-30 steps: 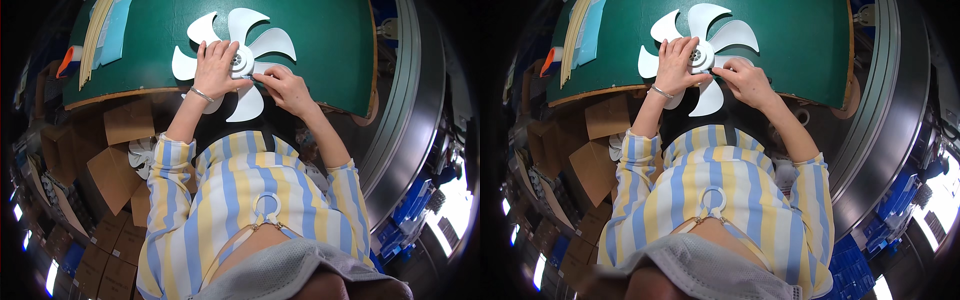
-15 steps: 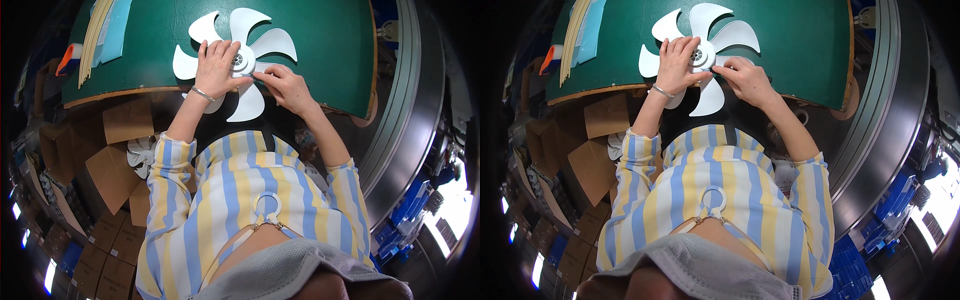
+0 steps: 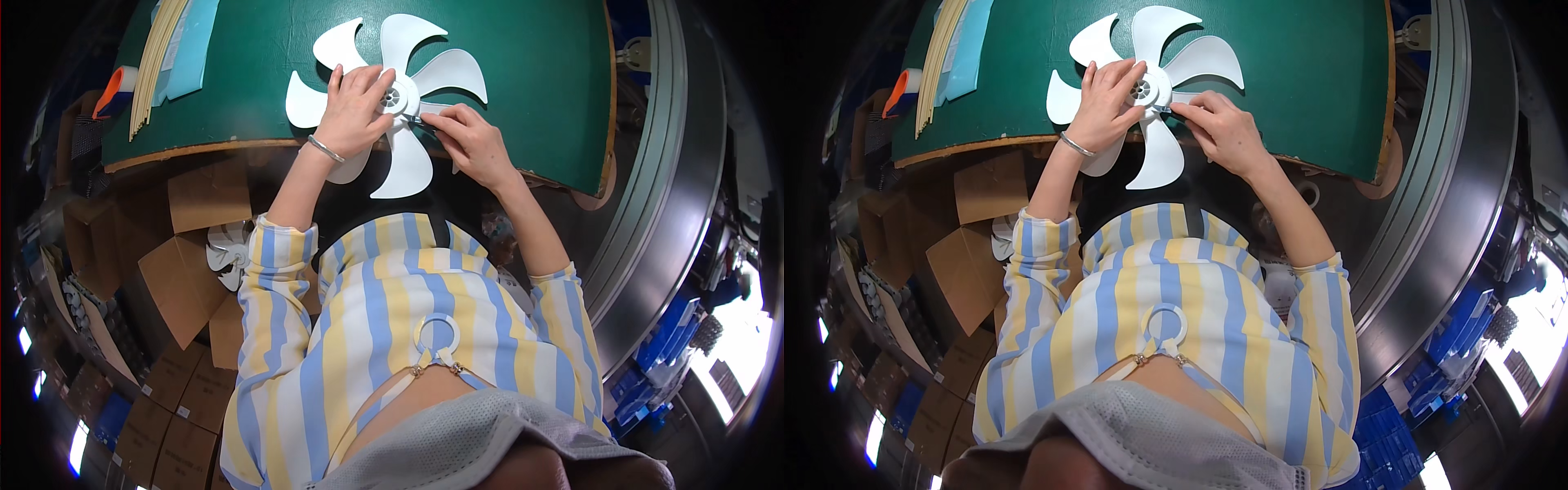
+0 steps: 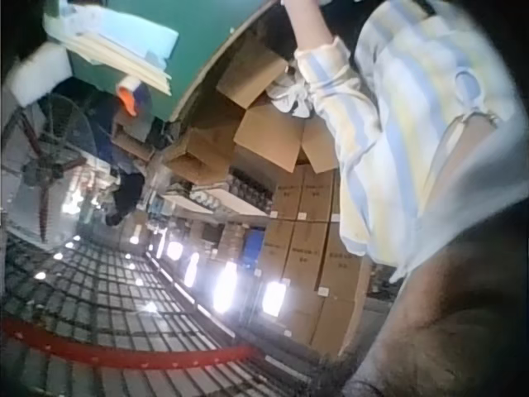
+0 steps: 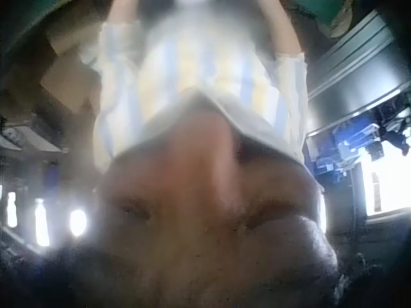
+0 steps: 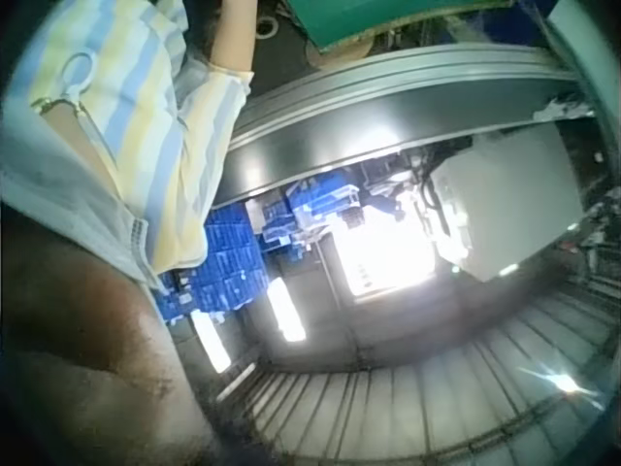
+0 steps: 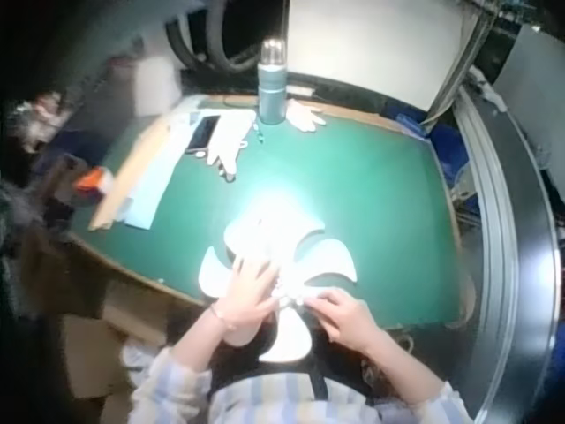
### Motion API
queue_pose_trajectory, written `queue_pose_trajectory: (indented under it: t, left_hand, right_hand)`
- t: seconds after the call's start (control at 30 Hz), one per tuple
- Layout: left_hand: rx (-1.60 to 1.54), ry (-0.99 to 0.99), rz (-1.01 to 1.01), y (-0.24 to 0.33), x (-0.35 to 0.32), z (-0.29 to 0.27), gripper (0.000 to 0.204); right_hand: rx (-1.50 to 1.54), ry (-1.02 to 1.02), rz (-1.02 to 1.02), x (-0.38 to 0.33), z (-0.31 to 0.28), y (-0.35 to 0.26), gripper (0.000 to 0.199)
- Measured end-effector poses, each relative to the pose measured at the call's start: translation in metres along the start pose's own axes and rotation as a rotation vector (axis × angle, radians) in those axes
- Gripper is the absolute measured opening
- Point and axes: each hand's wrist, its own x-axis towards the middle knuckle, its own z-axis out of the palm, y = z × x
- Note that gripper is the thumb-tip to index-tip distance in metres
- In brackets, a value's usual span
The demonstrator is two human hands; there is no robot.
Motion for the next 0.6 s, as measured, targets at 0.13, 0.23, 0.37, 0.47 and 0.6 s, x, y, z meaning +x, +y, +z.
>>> queue_pose_trajectory:
  t: [0.13,0.23,0.37,0.47,0.6]
  left_hand:
    - [-0.035,-0.028,0.021,0.001,-0.001,-0.005,0.075]
    - [-0.033,-0.018,0.025,0.004,0.0,-0.007,0.078]
    - [-0.008,-0.043,0.023,0.006,0.0,-0.01,0.08]
    - [0.081,0.004,-0.054,0.019,0.002,-0.017,0.083]
    - [0.348,0.194,-0.154,0.035,0.0,-0.011,0.089]
  right_hand:
    - [-0.011,-0.023,0.003,0.0,0.0,0.0,0.034]
    - [-0.021,-0.041,-0.005,0.0,0.0,-0.001,0.034]
    - [-0.009,-0.036,0.019,0.001,-0.004,-0.005,0.035]
    - [-0.049,0.079,0.081,0.0,-0.008,-0.009,0.034]
    - [-0.047,0.152,0.149,-0.003,-0.012,-0.019,0.032]
